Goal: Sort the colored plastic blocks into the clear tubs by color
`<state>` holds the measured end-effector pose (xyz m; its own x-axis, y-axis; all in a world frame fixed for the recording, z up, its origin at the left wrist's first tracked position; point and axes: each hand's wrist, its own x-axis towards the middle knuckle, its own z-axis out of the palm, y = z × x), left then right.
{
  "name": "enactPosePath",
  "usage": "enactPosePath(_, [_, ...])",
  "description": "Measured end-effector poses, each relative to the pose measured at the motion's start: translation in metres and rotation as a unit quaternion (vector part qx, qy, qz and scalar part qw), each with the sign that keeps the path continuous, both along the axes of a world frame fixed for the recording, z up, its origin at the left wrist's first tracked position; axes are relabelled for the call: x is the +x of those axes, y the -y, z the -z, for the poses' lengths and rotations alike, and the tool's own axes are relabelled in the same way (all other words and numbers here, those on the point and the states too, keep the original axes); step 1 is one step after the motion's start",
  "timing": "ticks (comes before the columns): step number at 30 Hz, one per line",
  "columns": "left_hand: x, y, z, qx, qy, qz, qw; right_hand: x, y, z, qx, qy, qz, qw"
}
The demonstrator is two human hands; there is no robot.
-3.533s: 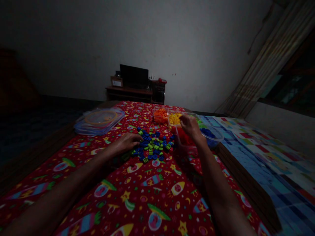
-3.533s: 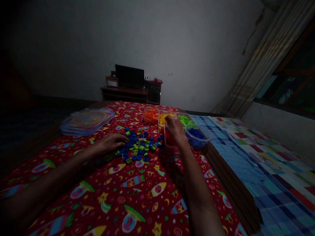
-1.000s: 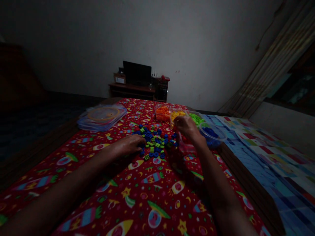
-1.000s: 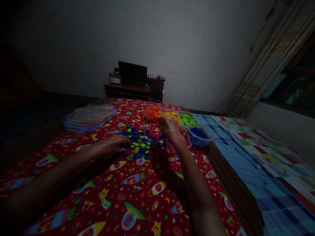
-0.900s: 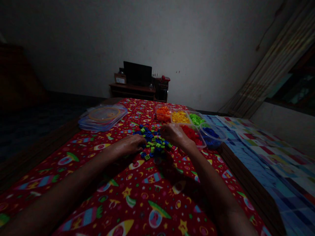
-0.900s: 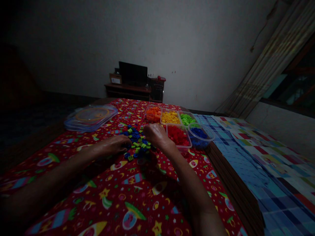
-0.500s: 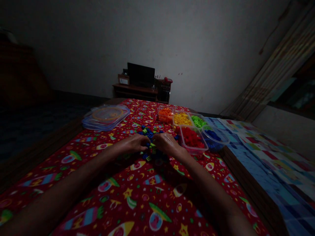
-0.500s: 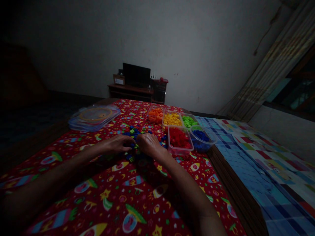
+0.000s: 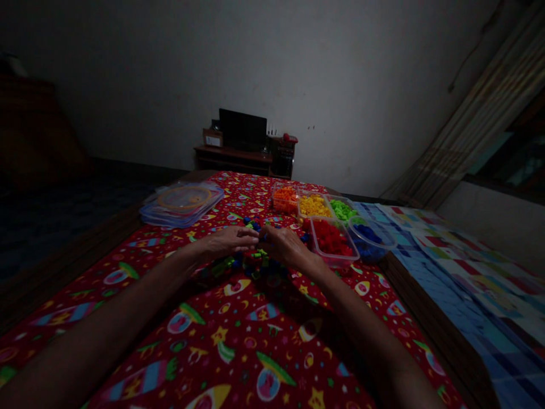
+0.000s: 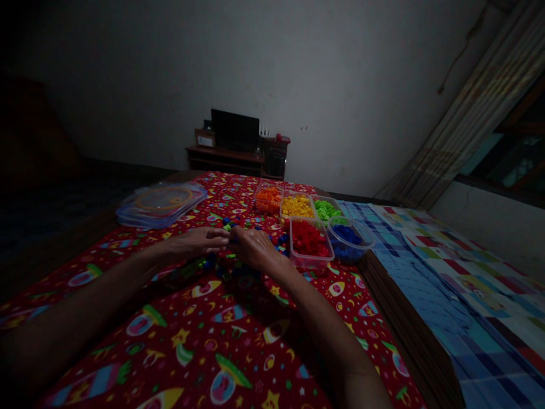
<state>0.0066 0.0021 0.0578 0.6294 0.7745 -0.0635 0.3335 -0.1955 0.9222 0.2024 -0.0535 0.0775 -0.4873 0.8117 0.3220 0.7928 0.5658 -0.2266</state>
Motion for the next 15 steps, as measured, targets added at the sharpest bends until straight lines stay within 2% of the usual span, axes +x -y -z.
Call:
enactPosePath(3, [0.001, -0.003, -0.003, 0.04, -0.017, 0.015, 0.999, 0.007, -0.003, -0.003, 0.017, 0.032, 0.036, 0.999])
enactPosePath(6, [-0.007, -0.011, -0.007, 0.123, -0.085, 0.019, 0.989, 0.024, -0.009, -0.008, 0.054, 0.042, 0.09, 0.994])
enactPosePath(8, [-0.016, -0.018, -0.008, 0.21, -0.158, 0.022, 0.965, 0.042, -0.014, -0.015, 0.081, 0.045, 0.153, 0.984])
enactPosePath(11, [-0.029, -0.024, -0.005, 0.327, -0.256, 0.02, 0.91, 0.076, -0.019, -0.028, 0.112, 0.046, 0.263, 0.957])
enactPosePath(15, [-0.029, -0.022, -0.001, 0.37, -0.319, 0.042, 0.872, 0.123, -0.018, -0.04, 0.126, 0.035, 0.41, 0.903])
